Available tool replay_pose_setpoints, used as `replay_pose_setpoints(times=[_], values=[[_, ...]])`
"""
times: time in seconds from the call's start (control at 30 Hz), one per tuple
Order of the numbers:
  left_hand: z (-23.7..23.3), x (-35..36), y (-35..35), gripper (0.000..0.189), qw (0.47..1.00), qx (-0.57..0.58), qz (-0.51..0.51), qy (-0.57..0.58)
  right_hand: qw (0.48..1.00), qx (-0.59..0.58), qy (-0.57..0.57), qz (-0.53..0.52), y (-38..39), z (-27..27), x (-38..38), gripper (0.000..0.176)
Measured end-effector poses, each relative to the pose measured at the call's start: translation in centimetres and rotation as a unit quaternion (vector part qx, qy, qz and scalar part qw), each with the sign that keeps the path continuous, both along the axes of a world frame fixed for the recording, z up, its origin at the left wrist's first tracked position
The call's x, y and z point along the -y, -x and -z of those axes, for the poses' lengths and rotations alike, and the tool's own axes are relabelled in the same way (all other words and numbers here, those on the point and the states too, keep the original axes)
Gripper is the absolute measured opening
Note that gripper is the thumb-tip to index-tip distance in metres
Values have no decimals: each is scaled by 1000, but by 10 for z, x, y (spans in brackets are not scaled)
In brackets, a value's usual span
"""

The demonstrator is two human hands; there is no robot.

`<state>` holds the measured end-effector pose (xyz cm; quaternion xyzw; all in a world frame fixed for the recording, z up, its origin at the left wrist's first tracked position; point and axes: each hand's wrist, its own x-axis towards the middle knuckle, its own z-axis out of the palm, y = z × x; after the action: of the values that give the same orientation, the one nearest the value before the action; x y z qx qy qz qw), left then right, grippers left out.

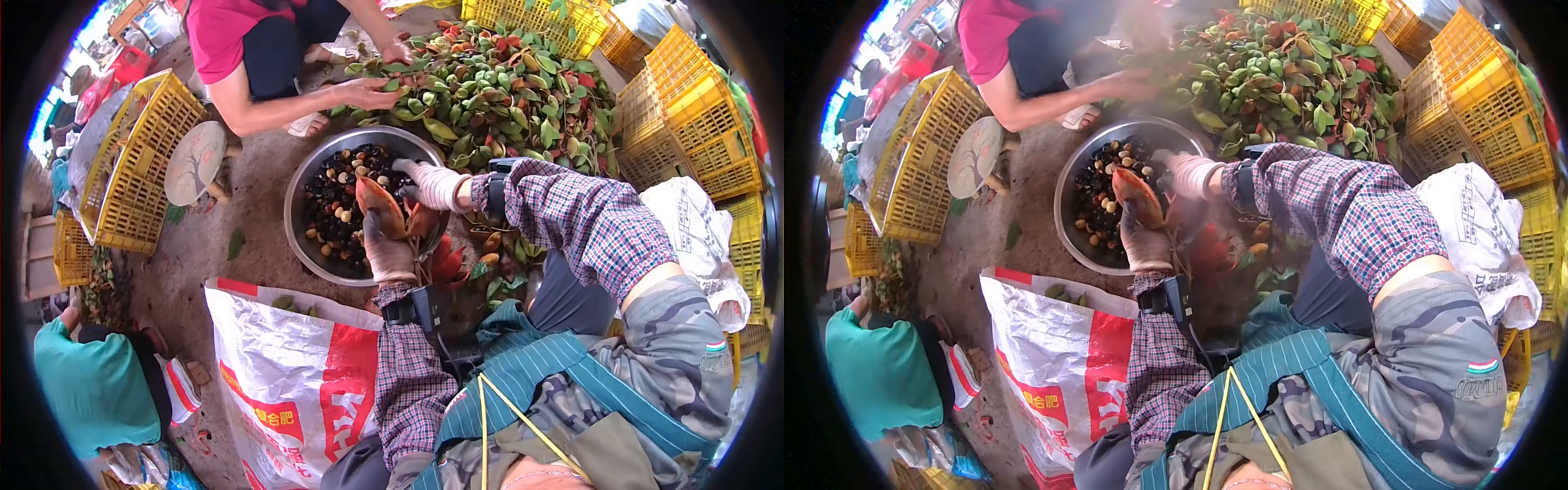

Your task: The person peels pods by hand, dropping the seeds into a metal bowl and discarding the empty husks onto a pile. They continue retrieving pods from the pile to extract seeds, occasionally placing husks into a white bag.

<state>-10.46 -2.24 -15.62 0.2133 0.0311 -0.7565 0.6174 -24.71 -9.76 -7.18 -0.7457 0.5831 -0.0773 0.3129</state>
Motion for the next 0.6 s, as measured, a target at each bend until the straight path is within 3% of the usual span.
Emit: replay_pose_setpoints(times=[0.07, 0.1, 0.2, 0.23, 0.27, 0.3, 0.37, 0.4, 0.43, 0.47, 0.53, 0.6], values=[[1, -3, -3, 63, 995, 78, -26, 49, 998, 10, 13, 56, 4, 6, -1, 41], [-49, -17, 3, 61, 1000, -17, -8, 18, 999, 11, -7, 50, 6, -4, -4, 41], [-42, -17, -1, 56, 991, -121, 30, 44, 999, 14, -39, 7, 14, -7, -13, 39], [-48, -19, -4, 53, 980, -176, 52, 81, 1000, -1, 1, -22, 16, 0, -14, 35], [-40, -18, -3, 51, 991, 59, 36, 119, 996, 82, -17, -27, 19, 3, -16, 34], [-24, -13, 0, 50, 945, 290, 18, 151, 985, 164, -33, -32, 22, 4, -18, 33], [-2, -11, -1, 43, 817, 546, 76, 171, 985, 159, -12, -62, 18, -13, -23, 28], [5, -7, 5, 39, 901, 408, 102, 102, 985, 157, -1, -77, 16, -22, -25, 27], [6, -3, 11, 36, 967, 236, 93, 4, 978, 191, -73, -51, 13, -30, -28, 26], [7, 1, 17, 34, 989, 89, 64, -104, 977, 180, -80, -77, 15, -32, -27, 25], [7, 0, 17, 36, 987, 12, 56, -149, 974, 161, -93, -128, 17, -36, -25, 22], [-2, -5, 14, 38, 993, -13, 45, -108, 927, 41, 142, -344, 7, -75, -32, 21]])
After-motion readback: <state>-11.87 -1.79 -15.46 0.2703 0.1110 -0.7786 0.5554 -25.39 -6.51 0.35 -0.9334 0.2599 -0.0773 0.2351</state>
